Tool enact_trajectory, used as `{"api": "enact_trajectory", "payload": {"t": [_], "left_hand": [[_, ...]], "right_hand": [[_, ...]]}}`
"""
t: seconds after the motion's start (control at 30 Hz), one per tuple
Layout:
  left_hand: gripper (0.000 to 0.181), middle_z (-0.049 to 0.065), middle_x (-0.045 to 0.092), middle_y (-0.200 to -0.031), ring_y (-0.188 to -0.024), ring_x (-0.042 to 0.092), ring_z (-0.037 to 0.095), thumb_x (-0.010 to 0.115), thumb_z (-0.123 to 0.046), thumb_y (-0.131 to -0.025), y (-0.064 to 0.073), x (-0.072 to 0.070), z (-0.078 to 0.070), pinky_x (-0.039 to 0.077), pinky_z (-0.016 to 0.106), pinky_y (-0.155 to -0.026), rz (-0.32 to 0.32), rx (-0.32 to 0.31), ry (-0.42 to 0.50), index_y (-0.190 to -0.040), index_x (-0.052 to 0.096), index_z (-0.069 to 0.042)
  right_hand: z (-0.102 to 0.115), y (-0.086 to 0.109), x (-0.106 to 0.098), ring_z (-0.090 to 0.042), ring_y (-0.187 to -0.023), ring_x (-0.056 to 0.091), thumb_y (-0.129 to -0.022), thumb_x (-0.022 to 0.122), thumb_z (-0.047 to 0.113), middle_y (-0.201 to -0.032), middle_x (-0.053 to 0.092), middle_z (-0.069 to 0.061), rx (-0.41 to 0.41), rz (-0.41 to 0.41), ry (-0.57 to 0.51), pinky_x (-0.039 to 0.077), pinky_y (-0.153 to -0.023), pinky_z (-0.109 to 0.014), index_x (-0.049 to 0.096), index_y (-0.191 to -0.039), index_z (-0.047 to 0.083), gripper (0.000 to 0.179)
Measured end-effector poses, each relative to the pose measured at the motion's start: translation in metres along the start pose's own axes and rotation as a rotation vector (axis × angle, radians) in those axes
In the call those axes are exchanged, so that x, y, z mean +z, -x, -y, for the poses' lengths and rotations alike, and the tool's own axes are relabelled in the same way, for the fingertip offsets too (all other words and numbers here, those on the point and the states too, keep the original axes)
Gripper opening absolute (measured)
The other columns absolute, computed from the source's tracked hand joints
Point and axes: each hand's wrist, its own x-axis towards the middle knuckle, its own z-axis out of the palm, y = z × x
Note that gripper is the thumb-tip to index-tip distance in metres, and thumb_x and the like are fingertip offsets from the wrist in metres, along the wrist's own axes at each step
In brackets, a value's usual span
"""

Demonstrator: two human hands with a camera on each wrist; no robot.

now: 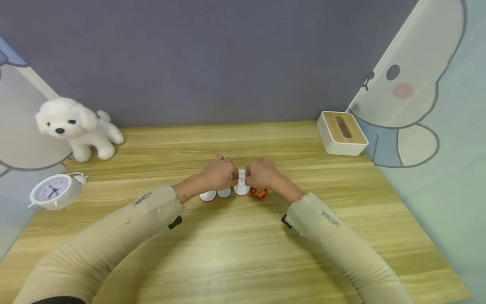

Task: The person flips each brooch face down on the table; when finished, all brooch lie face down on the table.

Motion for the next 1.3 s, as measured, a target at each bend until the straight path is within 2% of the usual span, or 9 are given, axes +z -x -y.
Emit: {"api": "enact_trajectory", "payload": {"t": [0.1, 0.27, 0.43, 0.57, 0.7, 0.83, 1.3], "left_hand": [[0.016, 0.0, 0.075, -0.104, -0.109, 0.058, 0.021, 0.07, -0.023, -0.094, -0.001, 0.001, -0.001, 0.035, 0.044, -0.103, 0.002, 0.0, 0.005, -0.1, 0.079, -0.011], [0.015, 0.0, 0.076, -0.102, -0.108, 0.058, 0.021, 0.071, -0.022, -0.093, -0.004, 0.005, 0.0, 0.035, 0.044, -0.102, 0.006, 0.008, -0.002, -0.097, 0.08, -0.011], [0.015, 0.0, 0.076, -0.101, -0.108, 0.058, 0.021, 0.069, -0.021, -0.094, -0.007, 0.005, 0.0, 0.034, 0.044, -0.104, 0.014, -0.004, -0.007, -0.095, 0.08, -0.011], [0.016, 0.001, 0.073, -0.106, -0.11, 0.054, 0.023, 0.068, -0.022, -0.094, -0.008, 0.002, -0.003, 0.034, 0.044, -0.103, 0.036, -0.057, -0.016, -0.097, 0.079, -0.011], [0.016, 0.005, 0.068, -0.11, -0.111, 0.048, 0.028, 0.067, -0.022, -0.095, -0.008, 0.001, -0.007, 0.036, 0.046, -0.101, 0.068, -0.108, -0.011, -0.097, 0.079, -0.011], [0.017, 0.005, 0.067, -0.107, -0.111, 0.048, 0.028, 0.067, -0.023, -0.094, -0.008, 0.002, -0.009, 0.036, 0.045, -0.101, 0.085, -0.114, -0.037, -0.091, 0.079, -0.012], [0.018, 0.006, 0.065, -0.103, -0.113, 0.047, 0.032, 0.068, -0.024, -0.091, -0.011, 0.008, -0.01, 0.037, 0.046, -0.099, 0.053, -0.13, -0.048, -0.077, 0.076, -0.015]], "right_hand": [[0.0, 0.002, 0.001, -0.025, -0.09, 0.045, -0.082, 0.063, 0.01, -0.057, 0.043, 0.003, 0.009, 0.015, -0.003, 0.033, -0.079, -0.04, 0.045, -0.053, 0.018, 0.035], [-0.001, 0.001, 0.004, -0.026, -0.092, 0.044, -0.083, 0.062, 0.011, -0.064, 0.05, 0.0, 0.007, 0.032, 0.017, 0.032, -0.081, -0.041, 0.05, -0.054, 0.017, 0.032], [0.001, -0.001, 0.004, -0.028, -0.095, 0.044, -0.084, 0.062, 0.011, -0.085, 0.059, -0.003, 0.034, 0.034, 0.045, 0.036, -0.084, -0.044, 0.059, -0.059, 0.015, 0.026], [0.005, -0.001, 0.002, -0.029, -0.101, 0.044, -0.086, 0.062, 0.012, -0.101, 0.061, -0.004, 0.053, 0.04, 0.064, 0.038, -0.092, -0.05, 0.066, -0.067, 0.014, 0.019], [0.007, -0.001, 0.002, -0.03, -0.103, 0.043, -0.087, 0.06, 0.012, -0.104, 0.06, -0.005, 0.051, 0.049, 0.084, 0.037, -0.093, -0.05, 0.066, -0.069, 0.014, 0.019], [0.008, -0.001, 0.005, -0.03, -0.103, 0.042, -0.087, 0.059, 0.011, -0.101, 0.058, -0.006, 0.044, 0.059, 0.108, 0.037, -0.09, -0.048, 0.064, -0.067, 0.014, 0.021], [0.009, -0.001, 0.013, -0.03, -0.103, 0.042, -0.089, 0.061, 0.013, -0.104, 0.057, -0.007, 0.05, 0.058, 0.19, 0.038, -0.094, -0.05, 0.063, -0.069, 0.013, 0.02]]}}
